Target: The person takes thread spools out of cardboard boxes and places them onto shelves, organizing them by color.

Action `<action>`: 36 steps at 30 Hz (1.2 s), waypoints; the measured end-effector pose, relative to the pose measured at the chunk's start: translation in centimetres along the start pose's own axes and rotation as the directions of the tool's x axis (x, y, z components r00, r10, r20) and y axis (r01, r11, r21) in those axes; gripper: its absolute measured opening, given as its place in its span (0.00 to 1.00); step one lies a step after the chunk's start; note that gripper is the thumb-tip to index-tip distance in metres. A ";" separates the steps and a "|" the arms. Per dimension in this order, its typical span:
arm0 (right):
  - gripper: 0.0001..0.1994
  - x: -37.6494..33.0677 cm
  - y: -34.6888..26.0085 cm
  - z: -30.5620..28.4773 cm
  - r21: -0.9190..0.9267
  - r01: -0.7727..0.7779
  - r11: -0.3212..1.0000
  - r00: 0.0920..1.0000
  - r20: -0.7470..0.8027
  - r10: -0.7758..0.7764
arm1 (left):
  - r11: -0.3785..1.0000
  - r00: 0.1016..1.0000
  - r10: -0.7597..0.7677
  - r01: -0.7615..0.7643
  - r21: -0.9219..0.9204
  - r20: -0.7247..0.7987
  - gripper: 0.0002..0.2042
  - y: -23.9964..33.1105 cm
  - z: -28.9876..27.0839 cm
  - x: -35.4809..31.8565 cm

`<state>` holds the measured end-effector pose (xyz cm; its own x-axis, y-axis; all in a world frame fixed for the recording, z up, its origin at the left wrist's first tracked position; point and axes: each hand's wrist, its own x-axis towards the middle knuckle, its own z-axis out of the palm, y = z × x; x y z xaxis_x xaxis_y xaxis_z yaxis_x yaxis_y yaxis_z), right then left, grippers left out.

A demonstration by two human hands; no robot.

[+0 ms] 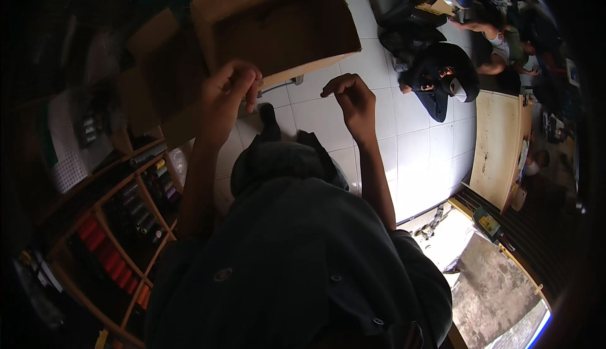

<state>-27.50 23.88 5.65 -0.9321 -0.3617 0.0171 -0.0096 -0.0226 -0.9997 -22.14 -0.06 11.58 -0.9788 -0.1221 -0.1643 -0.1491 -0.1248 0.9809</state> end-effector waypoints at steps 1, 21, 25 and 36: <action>0.05 0.1 -0.3 0.3 -0.015 -0.007 1.000 1.000 -0.006 0.006 | 0.999 0.999 -0.024 0.025 -0.042 0.024 0.11 -0.3 -0.1 0.6; 0.03 7.8 -0.8 8.2 -0.173 0.033 0.984 0.975 0.223 0.007 | 0.985 0.986 -0.111 0.093 -0.144 -0.125 0.07 -4.2 -5.4 0.7; 0.02 9.9 -0.1 8.0 -0.121 -0.035 0.992 0.915 0.395 0.080 | 0.972 0.966 -0.056 -0.005 -0.237 -0.252 0.11 -5.2 -5.7 -1.1; 0.10 13.9 1.2 2.4 -0.046 -0.080 0.996 0.733 0.674 0.091 | 0.943 0.750 -0.195 -0.033 -0.330 -0.632 0.20 -6.0 4.8 0.1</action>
<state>-39.54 16.57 4.70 -0.4399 -0.8956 -0.0662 0.0487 0.0499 -0.9976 -22.01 5.41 6.20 -0.6168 -0.6894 -0.3799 -0.0619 -0.4387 0.8965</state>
